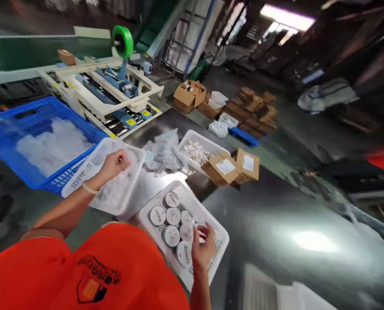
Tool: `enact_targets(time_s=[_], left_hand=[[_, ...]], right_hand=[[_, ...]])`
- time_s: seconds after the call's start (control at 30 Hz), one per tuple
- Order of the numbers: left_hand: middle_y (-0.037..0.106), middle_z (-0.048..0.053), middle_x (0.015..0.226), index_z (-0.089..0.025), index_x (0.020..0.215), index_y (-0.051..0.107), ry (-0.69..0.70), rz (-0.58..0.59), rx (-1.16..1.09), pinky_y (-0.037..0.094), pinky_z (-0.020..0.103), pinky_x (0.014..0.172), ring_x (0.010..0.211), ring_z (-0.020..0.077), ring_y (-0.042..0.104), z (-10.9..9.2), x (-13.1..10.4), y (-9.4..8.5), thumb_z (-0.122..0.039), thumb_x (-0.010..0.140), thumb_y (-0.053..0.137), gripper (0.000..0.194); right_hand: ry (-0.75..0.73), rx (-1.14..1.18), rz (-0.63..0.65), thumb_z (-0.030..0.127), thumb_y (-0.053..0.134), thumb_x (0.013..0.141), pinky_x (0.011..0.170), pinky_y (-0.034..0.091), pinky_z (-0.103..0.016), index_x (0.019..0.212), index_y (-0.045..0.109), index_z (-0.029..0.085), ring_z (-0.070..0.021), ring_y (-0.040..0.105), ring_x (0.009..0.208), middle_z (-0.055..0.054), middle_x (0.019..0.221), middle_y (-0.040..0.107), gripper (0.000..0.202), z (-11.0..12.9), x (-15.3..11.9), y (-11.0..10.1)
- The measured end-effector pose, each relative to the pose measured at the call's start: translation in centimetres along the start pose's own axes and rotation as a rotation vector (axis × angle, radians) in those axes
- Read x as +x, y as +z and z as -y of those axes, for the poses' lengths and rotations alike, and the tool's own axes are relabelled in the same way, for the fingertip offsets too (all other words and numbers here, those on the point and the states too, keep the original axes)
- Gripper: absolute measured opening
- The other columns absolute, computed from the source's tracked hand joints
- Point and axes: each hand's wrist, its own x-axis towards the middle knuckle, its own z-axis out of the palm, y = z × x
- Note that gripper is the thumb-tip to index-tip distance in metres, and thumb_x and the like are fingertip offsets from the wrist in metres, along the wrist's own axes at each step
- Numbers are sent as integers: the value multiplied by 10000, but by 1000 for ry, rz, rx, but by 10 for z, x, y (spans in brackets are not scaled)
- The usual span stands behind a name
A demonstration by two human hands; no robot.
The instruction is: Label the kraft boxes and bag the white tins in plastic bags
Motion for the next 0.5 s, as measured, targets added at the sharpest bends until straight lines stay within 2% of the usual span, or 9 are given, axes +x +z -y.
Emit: enact_targets(time_s=[0.07, 0.13, 0.2, 0.23, 0.3, 0.37, 0.43, 0.5], left_hand=[[604, -32, 704, -256, 815, 513, 57, 159, -271, 518, 317, 672, 664, 182, 631, -26, -1, 50, -489, 822, 878, 433], [594, -36, 681, -258, 790, 508, 67, 318, -417, 495, 311, 636, 638, 169, 603, -48, -12, 98, -546, 738, 949, 529], [570, -45, 658, -253, 763, 513, 81, 419, -483, 460, 294, 606, 610, 146, 553, -60, -23, 136, -592, 681, 988, 589], [551, -53, 646, -248, 747, 516, 88, 442, -503, 439, 283, 594, 599, 133, 524, -63, -26, 150, -608, 655, 1001, 611], [516, -69, 635, -239, 734, 520, 81, 457, -544, 410, 260, 575, 585, 113, 481, -62, -26, 166, -623, 609, 1015, 639], [545, -68, 666, -232, 765, 550, 66, 504, -578, 423, 249, 572, 586, 110, 493, -55, -20, 172, -604, 584, 1018, 625], [670, -12, 798, -216, 813, 615, 108, 613, -556, 486, 262, 612, 639, 130, 577, -45, -14, 170, -532, 650, 968, 501], [772, 78, 1020, -195, 811, 694, 241, 727, -399, 565, 305, 703, 772, 179, 682, -32, -14, 166, -391, 750, 858, 262]], right_hand=[[-70, 280, 138, 647, 704, 857, 923, 653, -507, 1177, 702, 232, -322, 773, 974, -137, 1024, 788, 524, 54, -1, 26], [-115, 483, 246, 531, 795, 818, 885, 633, -415, 1213, 703, 236, -269, 757, 996, -91, 1057, 802, 501, 95, 2, 55], [-99, 620, 294, 441, 885, 707, 826, 607, -350, 1247, 694, 248, -249, 746, 1025, -70, 1127, 812, 605, 116, 10, 81], [-63, 662, 321, 430, 886, 687, 774, 589, -329, 1174, 706, 247, -233, 737, 948, -46, 1048, 809, 550, 118, 14, 90], [25, 722, 356, 457, 847, 707, 682, 547, -310, 961, 699, 242, -195, 677, 749, 2, 820, 749, 364, 109, 22, 101], [98, 763, 308, 502, 800, 749, 628, 515, -302, 823, 650, 247, -159, 587, 624, 36, 683, 657, 305, 90, 25, 104], [151, 782, 199, 530, 792, 763, 592, 494, -289, 804, 614, 256, -138, 537, 585, 56, 662, 609, 329, 69, 22, 106], [213, 773, 150, 551, 785, 777, 552, 473, -275, 812, 578, 271, -130, 502, 554, 76, 640, 564, 350, 52, 15, 110]])
